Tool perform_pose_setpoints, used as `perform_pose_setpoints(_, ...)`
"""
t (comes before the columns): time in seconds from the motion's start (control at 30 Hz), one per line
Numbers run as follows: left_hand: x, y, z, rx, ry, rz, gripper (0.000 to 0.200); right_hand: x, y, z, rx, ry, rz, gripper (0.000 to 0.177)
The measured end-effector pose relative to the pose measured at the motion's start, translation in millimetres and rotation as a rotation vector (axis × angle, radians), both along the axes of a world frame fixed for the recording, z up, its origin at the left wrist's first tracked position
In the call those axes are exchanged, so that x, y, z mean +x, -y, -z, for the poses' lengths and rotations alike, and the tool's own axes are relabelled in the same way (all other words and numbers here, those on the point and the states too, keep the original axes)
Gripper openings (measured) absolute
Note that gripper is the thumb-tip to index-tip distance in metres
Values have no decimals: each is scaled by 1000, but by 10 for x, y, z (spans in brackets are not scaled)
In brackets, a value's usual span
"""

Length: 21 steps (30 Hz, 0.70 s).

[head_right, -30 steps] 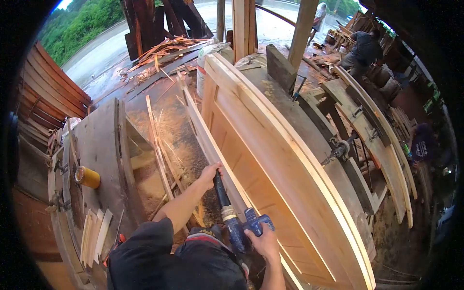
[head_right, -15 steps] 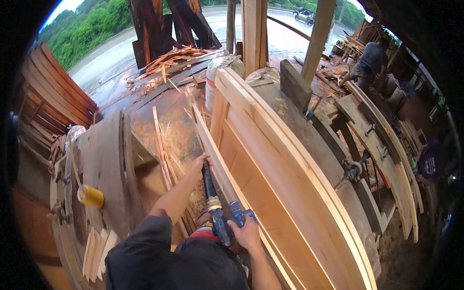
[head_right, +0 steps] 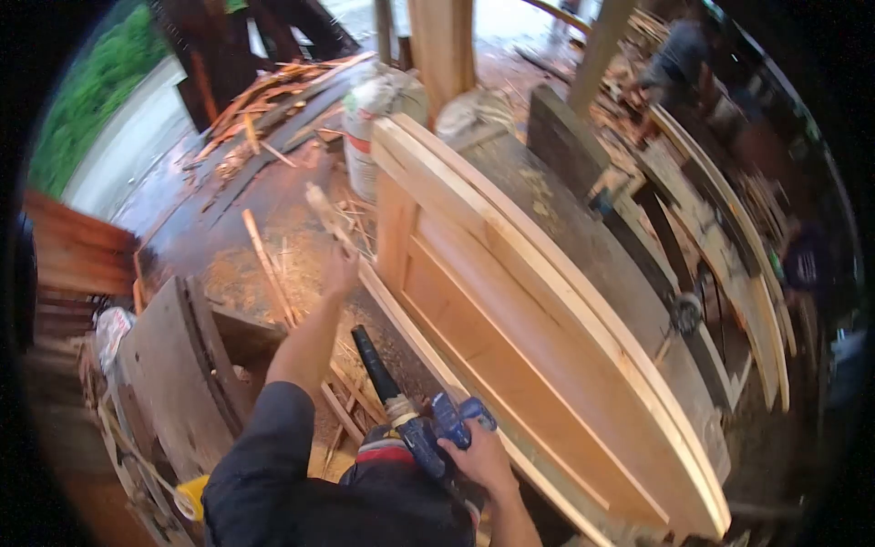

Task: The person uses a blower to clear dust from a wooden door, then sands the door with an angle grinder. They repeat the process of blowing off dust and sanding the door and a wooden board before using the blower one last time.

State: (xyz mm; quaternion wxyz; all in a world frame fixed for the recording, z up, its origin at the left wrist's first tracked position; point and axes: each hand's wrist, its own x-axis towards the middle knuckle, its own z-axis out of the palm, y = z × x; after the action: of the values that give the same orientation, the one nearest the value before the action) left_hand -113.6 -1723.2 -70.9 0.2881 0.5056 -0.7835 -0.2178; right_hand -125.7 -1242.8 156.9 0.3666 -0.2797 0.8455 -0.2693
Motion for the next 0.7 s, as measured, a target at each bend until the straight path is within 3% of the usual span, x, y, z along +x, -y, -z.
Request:
perform_pose_setpoints(0.03,-35,-210,-353,-244,147,26,40,-18,2,-94,18,36,29,54)
perform_pose_setpoints(0.13,-6,-590,-410,-346,425,618,39,-39,-249,-167,63,-52,74,51)
perform_pose_setpoints(0.17,-26,-823,-488,-314,439,786,40,-32,-365,-270,138,-103,78,49)
perform_pose_setpoints(0.23,-151,-1438,-1003,-67,835,1131,48,24,-823,-250,208,-175,108,46)
perform_pose_setpoints(0.3,-152,-2001,-955,-165,740,1402,45,146,-1270,-419,294,-243,192,44)
perform_pose_setpoints(0.4,-255,-2946,-804,-8,782,1589,40,404,-1942,-611,318,-333,374,40)
perform_pose_setpoints(0.5,-326,-3822,-799,99,662,1702,34,772,-2608,-737,382,-316,562,34)
perform_pose_setpoints(0.57,-370,-4301,-666,141,440,1785,26,988,-3010,-814,459,-310,625,35)
perform_pose_setpoints(0.7,-461,-5114,-447,159,153,1923,23,1522,-3892,-926,357,-296,696,34)
